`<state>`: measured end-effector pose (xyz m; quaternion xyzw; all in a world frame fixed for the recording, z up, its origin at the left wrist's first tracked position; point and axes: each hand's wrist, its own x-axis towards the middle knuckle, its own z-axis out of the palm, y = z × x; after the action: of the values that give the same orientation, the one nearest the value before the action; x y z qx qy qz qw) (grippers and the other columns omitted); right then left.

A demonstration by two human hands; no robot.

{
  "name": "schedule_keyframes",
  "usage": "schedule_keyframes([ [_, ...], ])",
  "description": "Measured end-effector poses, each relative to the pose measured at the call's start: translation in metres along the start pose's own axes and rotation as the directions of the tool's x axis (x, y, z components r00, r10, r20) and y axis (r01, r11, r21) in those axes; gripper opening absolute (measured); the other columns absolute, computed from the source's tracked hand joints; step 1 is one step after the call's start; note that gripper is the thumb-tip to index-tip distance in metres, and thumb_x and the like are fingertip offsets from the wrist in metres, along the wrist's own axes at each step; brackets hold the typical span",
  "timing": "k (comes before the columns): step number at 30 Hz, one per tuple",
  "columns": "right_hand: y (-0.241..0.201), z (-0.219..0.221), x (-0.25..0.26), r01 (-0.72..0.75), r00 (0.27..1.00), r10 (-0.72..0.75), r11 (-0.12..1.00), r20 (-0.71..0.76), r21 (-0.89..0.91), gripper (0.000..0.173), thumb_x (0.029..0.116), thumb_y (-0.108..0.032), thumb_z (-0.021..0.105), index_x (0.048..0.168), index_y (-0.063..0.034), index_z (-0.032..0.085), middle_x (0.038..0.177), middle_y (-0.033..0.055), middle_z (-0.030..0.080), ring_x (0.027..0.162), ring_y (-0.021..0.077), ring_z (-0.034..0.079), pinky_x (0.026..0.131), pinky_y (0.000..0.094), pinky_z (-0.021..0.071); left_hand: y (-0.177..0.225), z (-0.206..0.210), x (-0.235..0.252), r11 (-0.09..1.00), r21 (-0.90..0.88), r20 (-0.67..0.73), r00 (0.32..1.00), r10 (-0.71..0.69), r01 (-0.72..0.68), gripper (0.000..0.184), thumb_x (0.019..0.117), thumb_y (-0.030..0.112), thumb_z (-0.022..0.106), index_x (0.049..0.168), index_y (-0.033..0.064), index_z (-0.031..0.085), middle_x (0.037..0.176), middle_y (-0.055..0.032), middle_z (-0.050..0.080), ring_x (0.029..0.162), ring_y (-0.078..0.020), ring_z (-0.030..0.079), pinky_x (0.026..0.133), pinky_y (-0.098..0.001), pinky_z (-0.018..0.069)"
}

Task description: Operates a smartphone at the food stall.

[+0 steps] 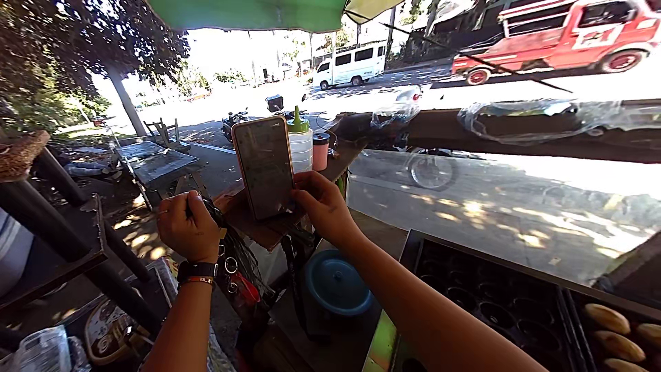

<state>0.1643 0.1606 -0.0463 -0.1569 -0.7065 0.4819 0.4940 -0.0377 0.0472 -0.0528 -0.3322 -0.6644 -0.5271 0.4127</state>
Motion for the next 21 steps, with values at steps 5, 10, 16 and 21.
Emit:
schedule_keyframes([
  [5, 0.0003, 0.0002, 0.0001, 0.003, 1.0, -0.003, 1.0, 0.0, 0.012, 0.02, 0.0993, -0.011, 0.057, 0.116, -0.0031, 0.064, 0.089, 0.0026, 0.067, 0.076, 0.0039, 0.064, 0.069, 0.0207, 0.0534, 0.0001, 0.0006, 0.0009, 1.0, -0.001, -0.011, 1.0, 0.003, -0.003, 0.034, 0.1057, 0.022, 0.05, 0.094, -0.0009, 0.073, 0.092, -0.0194, 0.067, 0.09, -0.031, 0.063, 0.082, -0.0473, 0.0477],
  [10, -0.001, 0.0012, -0.0005, -0.011, 1.0, 0.011, 1.0, -0.004, 0.015, 0.019, 0.1002, -0.012, 0.056, 0.115, -0.004, 0.065, 0.089, 0.0026, 0.068, 0.076, 0.005, 0.065, 0.069, 0.022, 0.0543, 0.0001, -0.0051, -0.002, 1.0, 0.02, 0.059, 0.998, -0.022, 0.02, 0.035, 0.108, 0.024, 0.047, 0.1, 0.0, 0.072, 0.1, -0.0203, 0.067, 0.095, -0.0329, 0.064, 0.084, -0.0504, 0.0492],
  [16, 0.0004, 0.0019, -0.0002, -0.016, 1.0, 0.016, 0.999, -0.006, 0.029, 0.018, 0.1013, -0.013, 0.056, 0.114, -0.0045, 0.066, 0.088, 0.0023, 0.068, 0.075, 0.0054, 0.064, 0.068, 0.0222, 0.0536, -0.0006, -0.0067, -0.0033, 0.999, 0.036, 0.086, 0.996, -0.034, 0.031, 0.036, 0.1084, 0.025, 0.046, 0.102, 0.0, 0.072, 0.103, -0.0208, 0.066, 0.096, -0.0351, 0.064, 0.084, -0.0523, 0.0491],
  [21, -0.0001, 0.0026, 0.0002, -0.022, 1.0, 0.022, 0.999, -0.007, 0.041, 0.017, 0.1021, -0.013, 0.056, 0.114, -0.004, 0.065, 0.088, 0.003, 0.068, 0.074, 0.0055, 0.065, 0.068, 0.022, 0.0542, -0.0018, -0.0057, -0.0028, 0.999, 0.041, 0.08, 0.996, -0.028, 0.025, 0.036, 0.1084, 0.024, 0.046, 0.101, 0.0003, 0.072, 0.102, -0.0204, 0.066, 0.096, -0.0346, 0.064, 0.084, -0.0516, 0.0491],
])
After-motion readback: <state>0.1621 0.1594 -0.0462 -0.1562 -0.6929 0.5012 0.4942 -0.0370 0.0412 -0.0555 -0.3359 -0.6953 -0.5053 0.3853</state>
